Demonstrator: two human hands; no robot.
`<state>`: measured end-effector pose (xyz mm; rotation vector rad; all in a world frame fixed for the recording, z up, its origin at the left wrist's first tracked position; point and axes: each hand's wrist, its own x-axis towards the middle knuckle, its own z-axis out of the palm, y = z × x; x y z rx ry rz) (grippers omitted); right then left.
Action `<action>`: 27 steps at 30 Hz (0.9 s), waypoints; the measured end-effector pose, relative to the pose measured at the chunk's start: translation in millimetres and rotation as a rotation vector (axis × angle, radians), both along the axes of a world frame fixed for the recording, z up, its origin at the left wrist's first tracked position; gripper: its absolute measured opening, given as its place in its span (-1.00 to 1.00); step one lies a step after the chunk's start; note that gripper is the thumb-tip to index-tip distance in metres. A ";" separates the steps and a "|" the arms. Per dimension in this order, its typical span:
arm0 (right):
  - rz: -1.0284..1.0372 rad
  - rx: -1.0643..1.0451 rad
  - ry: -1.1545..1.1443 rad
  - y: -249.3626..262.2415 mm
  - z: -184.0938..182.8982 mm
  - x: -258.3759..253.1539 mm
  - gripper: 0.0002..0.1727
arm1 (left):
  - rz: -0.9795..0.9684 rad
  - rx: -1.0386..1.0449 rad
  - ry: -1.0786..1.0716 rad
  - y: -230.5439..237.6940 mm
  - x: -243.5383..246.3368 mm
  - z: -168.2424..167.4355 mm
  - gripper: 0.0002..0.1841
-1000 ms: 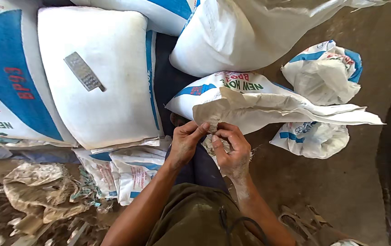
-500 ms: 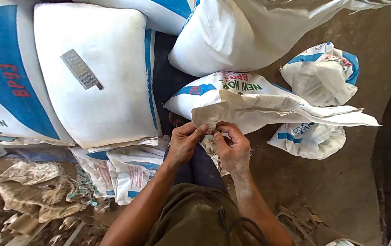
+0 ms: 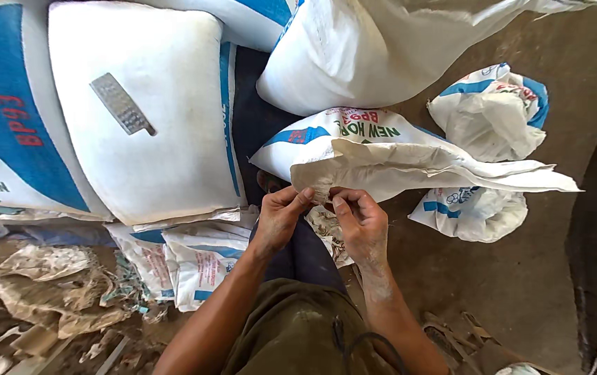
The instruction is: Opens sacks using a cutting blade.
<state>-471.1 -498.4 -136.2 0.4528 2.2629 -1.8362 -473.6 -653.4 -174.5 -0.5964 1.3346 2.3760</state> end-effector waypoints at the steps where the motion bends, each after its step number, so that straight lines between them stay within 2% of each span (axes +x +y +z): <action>1: 0.001 0.007 0.011 0.3 -0.3 0.0 -0.87 | 0.000 0.003 0.004 0.1 -0.2 -0.1 -0.83; 8: 0.096 0.061 0.133 2.8 -4.0 2.7 -0.77 | -0.009 -0.012 0.043 0.6 0.5 -1.8 -0.86; 13: 0.114 0.160 0.185 1.5 -9.0 5.7 -0.87 | -0.013 -0.016 0.055 1.4 0.0 -1.4 -0.86; 27: 0.039 0.207 0.285 -7.3 -22.7 28.6 -0.88 | 0.020 0.033 0.040 6.5 4.0 -1.0 -0.88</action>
